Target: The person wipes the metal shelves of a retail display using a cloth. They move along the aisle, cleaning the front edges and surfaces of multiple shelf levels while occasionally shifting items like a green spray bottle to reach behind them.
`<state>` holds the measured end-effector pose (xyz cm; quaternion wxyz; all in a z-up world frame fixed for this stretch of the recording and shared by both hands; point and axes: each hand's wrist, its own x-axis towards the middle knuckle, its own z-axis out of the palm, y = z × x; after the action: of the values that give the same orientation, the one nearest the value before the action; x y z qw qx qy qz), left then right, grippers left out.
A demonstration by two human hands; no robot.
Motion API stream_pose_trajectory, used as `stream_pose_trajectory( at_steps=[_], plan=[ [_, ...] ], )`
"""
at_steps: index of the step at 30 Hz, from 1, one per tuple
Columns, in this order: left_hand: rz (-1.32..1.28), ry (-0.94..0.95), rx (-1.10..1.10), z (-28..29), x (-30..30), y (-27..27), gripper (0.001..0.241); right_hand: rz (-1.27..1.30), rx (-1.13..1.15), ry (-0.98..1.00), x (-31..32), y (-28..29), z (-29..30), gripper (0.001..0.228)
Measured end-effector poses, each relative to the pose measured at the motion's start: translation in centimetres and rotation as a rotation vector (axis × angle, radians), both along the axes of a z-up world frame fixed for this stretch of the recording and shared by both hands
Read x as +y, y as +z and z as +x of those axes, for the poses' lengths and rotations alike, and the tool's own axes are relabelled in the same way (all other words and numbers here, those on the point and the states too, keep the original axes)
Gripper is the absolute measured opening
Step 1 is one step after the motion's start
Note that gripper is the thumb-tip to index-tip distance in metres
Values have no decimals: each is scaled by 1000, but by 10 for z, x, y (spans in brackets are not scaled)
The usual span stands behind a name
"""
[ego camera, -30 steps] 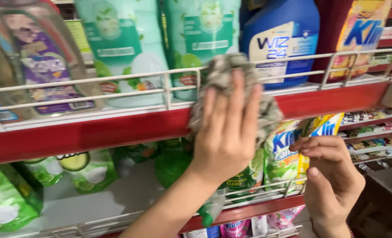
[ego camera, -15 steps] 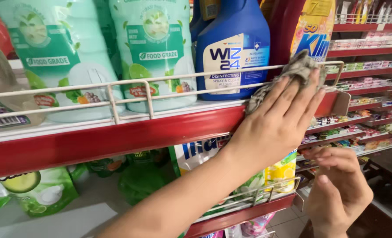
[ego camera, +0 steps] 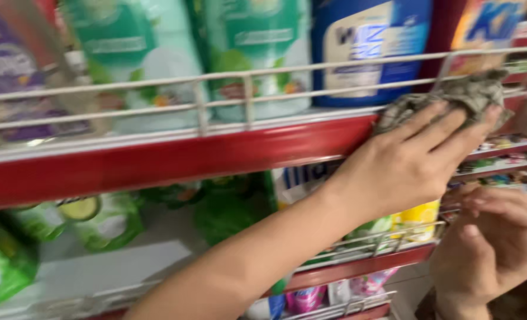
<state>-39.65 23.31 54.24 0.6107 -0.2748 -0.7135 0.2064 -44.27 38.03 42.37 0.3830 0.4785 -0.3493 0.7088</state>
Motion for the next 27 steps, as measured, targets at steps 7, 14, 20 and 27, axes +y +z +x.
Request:
stream_pose_trajectory(
  at_steps=[7,14,20,27],
  plan=[
    [124,241,96,112,-102,-24,35,198,84,-8,-65,11,49,18],
    [298,385,170,196,-218,-57,53,425,209,6,-141,32,137,19],
    [381,562,299,299,-311,-73,58,457,269,-16,-214,43,216,23],
    [647,568,287,403,-391,-75,77,469,346,-158,-305,62,299,29]
  ],
)
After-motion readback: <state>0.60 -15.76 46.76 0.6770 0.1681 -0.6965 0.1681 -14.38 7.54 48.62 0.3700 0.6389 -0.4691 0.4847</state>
